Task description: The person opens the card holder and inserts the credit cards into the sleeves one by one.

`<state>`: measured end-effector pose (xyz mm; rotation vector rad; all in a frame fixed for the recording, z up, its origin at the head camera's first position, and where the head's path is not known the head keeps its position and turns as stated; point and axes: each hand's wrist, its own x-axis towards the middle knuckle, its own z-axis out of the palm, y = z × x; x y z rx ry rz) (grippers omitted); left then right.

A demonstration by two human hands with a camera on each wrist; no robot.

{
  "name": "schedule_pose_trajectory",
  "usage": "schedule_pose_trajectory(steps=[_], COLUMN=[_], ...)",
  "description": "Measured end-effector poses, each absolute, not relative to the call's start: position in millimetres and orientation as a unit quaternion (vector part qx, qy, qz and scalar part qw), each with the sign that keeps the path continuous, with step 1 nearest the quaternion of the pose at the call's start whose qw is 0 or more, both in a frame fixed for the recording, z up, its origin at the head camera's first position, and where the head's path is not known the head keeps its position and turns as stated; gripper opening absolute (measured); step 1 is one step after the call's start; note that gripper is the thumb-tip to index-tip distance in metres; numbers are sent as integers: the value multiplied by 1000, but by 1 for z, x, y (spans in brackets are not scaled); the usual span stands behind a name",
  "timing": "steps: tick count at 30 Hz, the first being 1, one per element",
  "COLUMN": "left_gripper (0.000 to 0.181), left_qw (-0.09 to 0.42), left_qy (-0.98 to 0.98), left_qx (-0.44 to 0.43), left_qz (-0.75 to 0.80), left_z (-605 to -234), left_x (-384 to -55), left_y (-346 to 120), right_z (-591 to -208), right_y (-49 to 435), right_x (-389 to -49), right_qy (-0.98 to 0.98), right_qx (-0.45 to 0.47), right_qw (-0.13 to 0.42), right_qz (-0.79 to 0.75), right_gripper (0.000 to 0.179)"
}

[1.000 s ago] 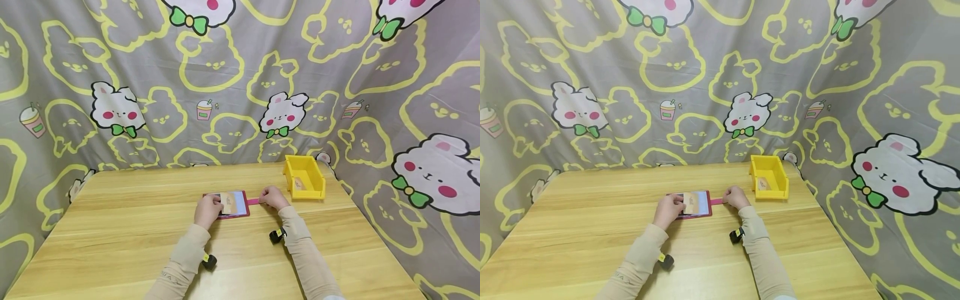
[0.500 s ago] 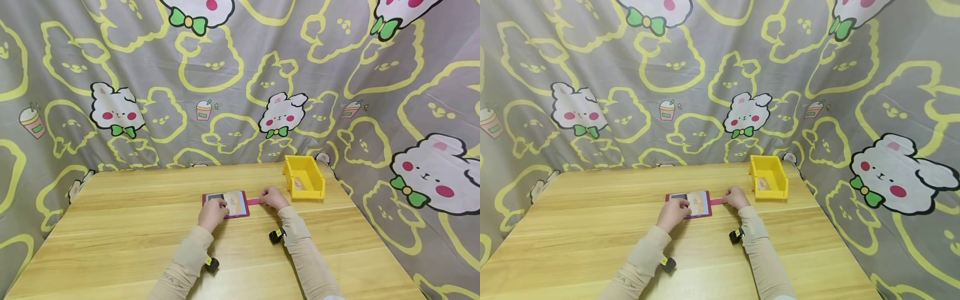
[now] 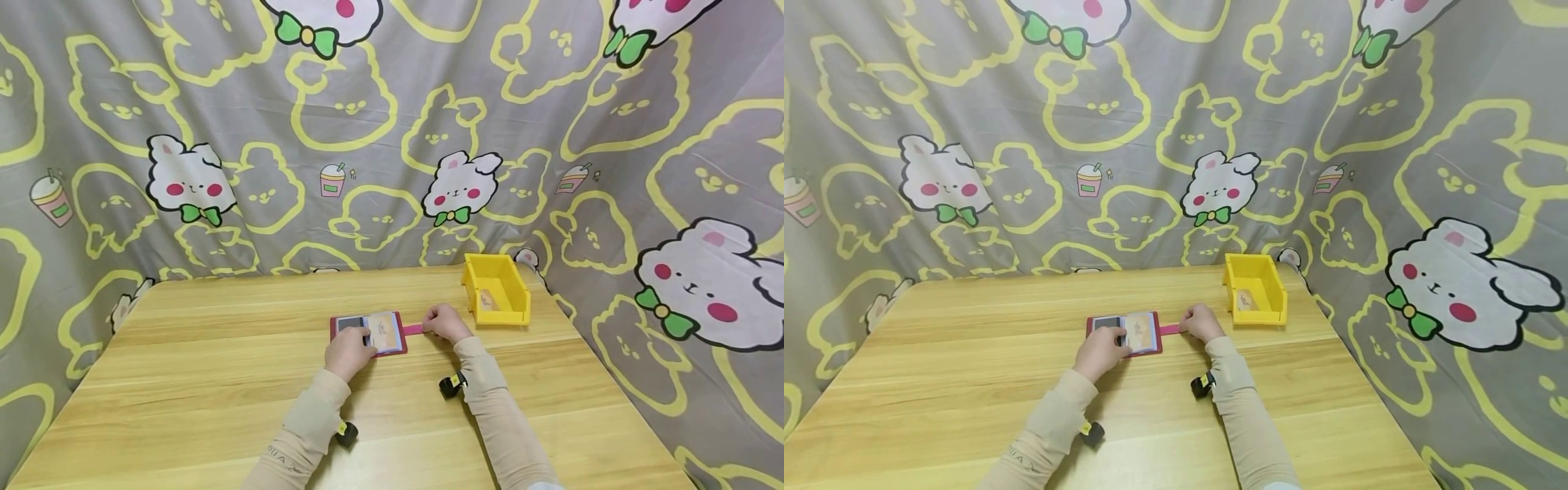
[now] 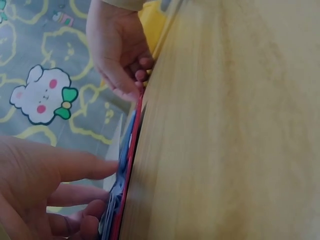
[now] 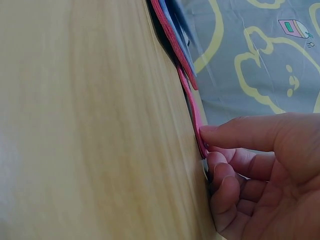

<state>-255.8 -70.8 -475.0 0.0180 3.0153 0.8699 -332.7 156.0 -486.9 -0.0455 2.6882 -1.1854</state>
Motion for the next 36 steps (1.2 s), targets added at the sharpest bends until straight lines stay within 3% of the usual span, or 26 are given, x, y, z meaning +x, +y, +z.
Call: schedule_pose_trajectory(steps=[10,18,23,30,36], left_gripper=[63,63,49,19,13], left_qw=[-6,-33,-30,13,38], left_qy=[970,973,971,950,934], left_qx=[20,26,28,24,24], left_qz=[241,229,234,310,354], left_z=[-474,-476,-476,-470,-464], left_x=[-253,-251,-253,-258,-262], left_y=[-70,-68,-69,-75,-92], right_z=[-488,-488,-487,-487,-487], right_y=[156,155,155,155,155], right_x=[-333,-332,-332,-330,-331], right_qy=[909,907,907,907,909], right_qx=[-16,-19,-16,-11,-12], right_qw=[98,97,99,99,99], right_qz=[-406,-410,-409,-408,-405], right_gripper=[6,8,9,8,9])
